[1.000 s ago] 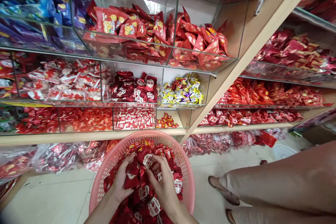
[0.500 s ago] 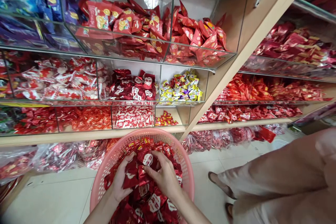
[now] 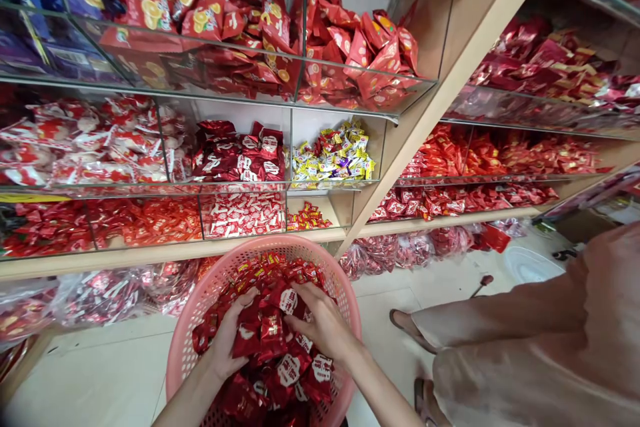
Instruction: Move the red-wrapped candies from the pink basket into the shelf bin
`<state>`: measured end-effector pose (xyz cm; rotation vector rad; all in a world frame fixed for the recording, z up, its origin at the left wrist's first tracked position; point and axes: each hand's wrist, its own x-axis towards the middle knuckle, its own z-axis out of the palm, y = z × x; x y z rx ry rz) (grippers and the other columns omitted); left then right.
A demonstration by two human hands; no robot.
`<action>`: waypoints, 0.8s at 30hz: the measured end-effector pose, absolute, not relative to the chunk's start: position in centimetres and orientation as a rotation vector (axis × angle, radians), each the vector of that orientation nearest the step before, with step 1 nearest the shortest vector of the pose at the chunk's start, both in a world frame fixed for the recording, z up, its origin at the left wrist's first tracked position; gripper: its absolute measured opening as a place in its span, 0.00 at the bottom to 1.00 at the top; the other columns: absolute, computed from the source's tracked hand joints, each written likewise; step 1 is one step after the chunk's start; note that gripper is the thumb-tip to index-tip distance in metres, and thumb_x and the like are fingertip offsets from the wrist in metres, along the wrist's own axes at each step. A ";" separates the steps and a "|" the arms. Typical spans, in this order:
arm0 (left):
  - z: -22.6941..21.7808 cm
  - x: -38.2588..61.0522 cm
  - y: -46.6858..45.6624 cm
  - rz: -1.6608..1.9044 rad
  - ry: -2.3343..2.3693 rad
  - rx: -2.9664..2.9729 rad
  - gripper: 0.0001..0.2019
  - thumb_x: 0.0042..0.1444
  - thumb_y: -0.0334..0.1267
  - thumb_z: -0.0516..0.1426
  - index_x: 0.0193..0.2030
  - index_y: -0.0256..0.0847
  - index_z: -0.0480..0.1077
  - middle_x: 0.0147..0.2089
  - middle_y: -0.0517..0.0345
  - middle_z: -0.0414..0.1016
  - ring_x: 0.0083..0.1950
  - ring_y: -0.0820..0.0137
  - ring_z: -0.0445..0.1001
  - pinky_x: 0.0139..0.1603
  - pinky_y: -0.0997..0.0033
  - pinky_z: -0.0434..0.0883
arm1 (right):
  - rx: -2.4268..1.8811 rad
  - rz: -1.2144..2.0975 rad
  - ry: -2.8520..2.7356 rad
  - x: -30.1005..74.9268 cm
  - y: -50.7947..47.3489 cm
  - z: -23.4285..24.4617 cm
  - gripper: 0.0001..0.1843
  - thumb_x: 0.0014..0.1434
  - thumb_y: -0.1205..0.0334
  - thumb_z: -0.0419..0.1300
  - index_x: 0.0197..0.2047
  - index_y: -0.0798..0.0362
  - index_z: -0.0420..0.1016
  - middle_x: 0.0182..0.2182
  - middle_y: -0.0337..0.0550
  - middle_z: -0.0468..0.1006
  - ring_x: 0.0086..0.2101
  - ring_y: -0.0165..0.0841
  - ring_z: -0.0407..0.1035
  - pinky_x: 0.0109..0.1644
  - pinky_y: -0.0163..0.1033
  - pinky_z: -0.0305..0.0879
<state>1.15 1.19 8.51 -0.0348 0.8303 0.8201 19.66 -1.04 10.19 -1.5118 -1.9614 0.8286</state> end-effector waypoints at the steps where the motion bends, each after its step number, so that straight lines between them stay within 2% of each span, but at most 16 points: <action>1: 8.3 1.1 1.1 0.803 0.812 -0.021 0.07 0.48 0.35 0.61 0.35 0.40 0.72 0.33 0.57 0.80 0.35 0.64 0.79 0.41 0.66 0.73 | -1.521 0.832 -1.994 19.8 -1.2 10.3 0.28 0.56 0.57 0.58 0.60 0.49 0.60 0.46 0.47 0.71 0.46 0.38 0.67 0.49 0.44 0.65; 5: 7.6 1.1 1.0 0.783 0.751 0.016 0.08 0.49 0.37 0.60 0.37 0.39 0.72 0.35 0.53 0.81 0.37 0.61 0.79 0.43 0.63 0.73 | -1.521 0.819 -2.031 20.0 -1.5 10.4 0.27 0.55 0.61 0.58 0.59 0.50 0.61 0.45 0.46 0.72 0.44 0.37 0.67 0.48 0.42 0.65; 9: 7.2 0.8 1.2 0.733 0.669 0.036 0.15 0.51 0.39 0.59 0.45 0.38 0.71 0.38 0.49 0.80 0.43 0.56 0.78 0.47 0.57 0.72 | -1.554 0.804 -2.001 20.4 -1.8 10.3 0.25 0.55 0.62 0.57 0.56 0.51 0.63 0.47 0.46 0.71 0.46 0.37 0.67 0.49 0.42 0.63; 16: 6.8 -0.7 1.8 0.701 0.568 0.062 0.24 0.56 0.43 0.54 0.60 0.43 0.61 0.50 0.48 0.76 0.53 0.52 0.71 0.55 0.49 0.66 | -1.726 0.779 -2.178 23.2 -1.5 9.7 0.24 0.53 0.61 0.57 0.54 0.53 0.65 0.47 0.49 0.72 0.46 0.39 0.66 0.49 0.41 0.60; 20: 6.8 -1.5 2.0 0.721 0.525 0.082 0.24 0.57 0.44 0.52 0.61 0.47 0.58 0.54 0.50 0.73 0.55 0.53 0.70 0.55 0.48 0.65 | -1.776 0.760 -2.266 23.1 -0.4 9.5 0.22 0.53 0.61 0.57 0.52 0.53 0.67 0.43 0.48 0.73 0.45 0.39 0.67 0.47 0.40 0.59; 24: 6.9 -2.0 2.2 0.739 0.512 0.099 0.23 0.58 0.42 0.51 0.61 0.46 0.59 0.54 0.49 0.73 0.54 0.54 0.71 0.55 0.49 0.66 | -1.775 0.778 -2.282 21.9 0.9 9.8 0.22 0.51 0.63 0.59 0.51 0.51 0.68 0.43 0.46 0.73 0.45 0.38 0.66 0.47 0.38 0.57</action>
